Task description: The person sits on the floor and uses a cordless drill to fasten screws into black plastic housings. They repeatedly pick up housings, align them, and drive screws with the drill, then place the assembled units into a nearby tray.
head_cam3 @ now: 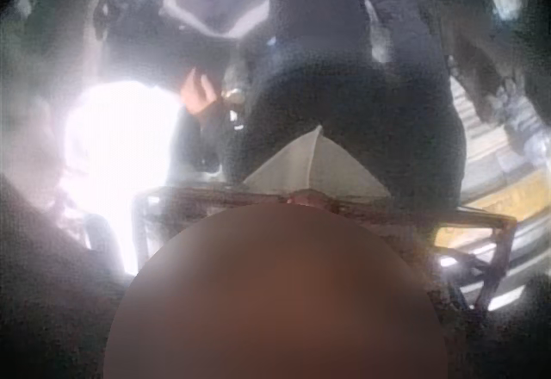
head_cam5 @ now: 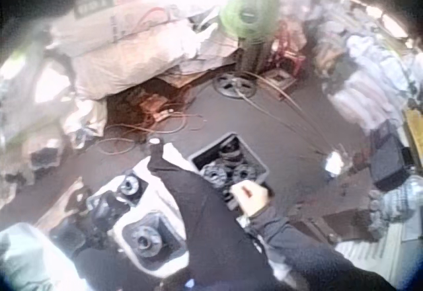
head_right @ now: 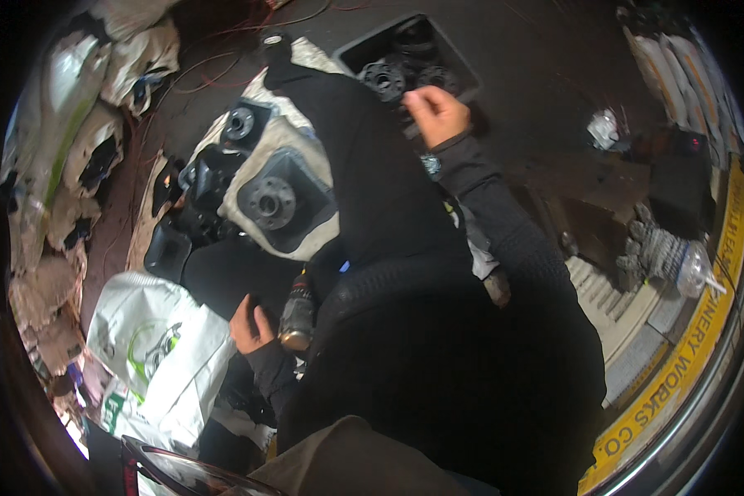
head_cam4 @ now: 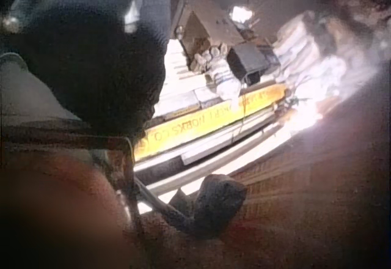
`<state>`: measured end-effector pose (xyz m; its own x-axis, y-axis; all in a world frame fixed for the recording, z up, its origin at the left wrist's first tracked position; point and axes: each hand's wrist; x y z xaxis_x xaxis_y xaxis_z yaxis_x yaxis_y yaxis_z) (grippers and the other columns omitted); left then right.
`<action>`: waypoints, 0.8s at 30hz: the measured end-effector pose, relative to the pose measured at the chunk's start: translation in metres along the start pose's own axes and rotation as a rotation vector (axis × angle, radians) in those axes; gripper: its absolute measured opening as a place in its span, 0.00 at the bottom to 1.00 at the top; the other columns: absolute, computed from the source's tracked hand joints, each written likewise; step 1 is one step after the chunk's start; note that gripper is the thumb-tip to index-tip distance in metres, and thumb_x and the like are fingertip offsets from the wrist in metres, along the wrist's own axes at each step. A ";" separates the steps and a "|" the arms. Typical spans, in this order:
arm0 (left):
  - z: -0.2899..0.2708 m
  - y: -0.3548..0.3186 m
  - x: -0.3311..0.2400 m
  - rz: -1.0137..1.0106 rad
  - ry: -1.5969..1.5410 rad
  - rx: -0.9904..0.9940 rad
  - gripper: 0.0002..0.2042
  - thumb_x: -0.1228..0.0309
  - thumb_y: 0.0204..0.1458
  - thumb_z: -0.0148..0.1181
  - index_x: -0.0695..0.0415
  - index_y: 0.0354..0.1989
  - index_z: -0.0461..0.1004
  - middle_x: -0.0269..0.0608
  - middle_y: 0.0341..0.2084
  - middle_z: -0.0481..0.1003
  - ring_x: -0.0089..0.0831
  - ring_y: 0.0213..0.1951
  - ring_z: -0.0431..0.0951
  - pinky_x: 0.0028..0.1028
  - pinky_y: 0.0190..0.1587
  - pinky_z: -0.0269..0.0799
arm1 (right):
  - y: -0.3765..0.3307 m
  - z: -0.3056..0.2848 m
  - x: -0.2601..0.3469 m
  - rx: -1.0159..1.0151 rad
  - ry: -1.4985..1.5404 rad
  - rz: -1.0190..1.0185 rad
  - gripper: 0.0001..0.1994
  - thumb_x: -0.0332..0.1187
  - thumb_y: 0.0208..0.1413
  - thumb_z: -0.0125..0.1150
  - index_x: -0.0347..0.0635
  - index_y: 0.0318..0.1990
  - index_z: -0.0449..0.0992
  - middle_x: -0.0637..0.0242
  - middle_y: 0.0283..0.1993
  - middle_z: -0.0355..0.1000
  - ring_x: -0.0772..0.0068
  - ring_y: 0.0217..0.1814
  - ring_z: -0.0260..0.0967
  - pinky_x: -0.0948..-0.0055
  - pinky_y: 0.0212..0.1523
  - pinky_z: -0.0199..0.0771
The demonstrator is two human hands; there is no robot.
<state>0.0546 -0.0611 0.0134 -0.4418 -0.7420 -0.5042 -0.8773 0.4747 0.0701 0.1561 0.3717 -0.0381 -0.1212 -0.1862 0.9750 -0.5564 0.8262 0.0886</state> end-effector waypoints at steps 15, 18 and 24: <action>0.009 0.009 -0.002 -0.072 0.056 -0.001 0.10 0.73 0.51 0.53 0.59 0.41 0.74 0.45 0.35 0.75 0.38 0.40 0.74 0.31 0.46 0.65 | -0.020 -0.040 -0.194 0.935 -1.351 0.340 0.30 0.44 0.36 0.68 0.41 0.49 0.68 0.52 0.49 0.65 0.53 0.50 0.67 0.62 0.48 0.71; 0.009 0.008 -0.003 -0.063 0.077 -0.002 0.10 0.73 0.51 0.53 0.59 0.40 0.75 0.45 0.35 0.75 0.38 0.39 0.74 0.31 0.45 0.66 | -0.018 -0.040 -0.197 0.944 -1.334 0.325 0.30 0.44 0.35 0.68 0.41 0.47 0.69 0.53 0.48 0.66 0.54 0.50 0.67 0.62 0.48 0.70; 0.010 0.009 0.000 -0.048 0.060 0.001 0.10 0.73 0.50 0.53 0.59 0.41 0.74 0.45 0.35 0.75 0.38 0.38 0.74 0.32 0.44 0.66 | -0.022 -0.038 -0.212 0.890 -1.302 0.333 0.24 0.43 0.36 0.66 0.42 0.43 0.73 0.53 0.46 0.68 0.54 0.48 0.68 0.62 0.48 0.69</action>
<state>0.0482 -0.0522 0.0054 -0.4097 -0.7909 -0.4546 -0.8976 0.4382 0.0466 0.2252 0.4130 -0.2389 -0.6513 -0.7567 0.0575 -0.5842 0.4516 -0.6743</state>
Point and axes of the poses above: each hand's wrist, its own y-axis towards the middle knuckle, its own z-axis out of the palm, x = y × z
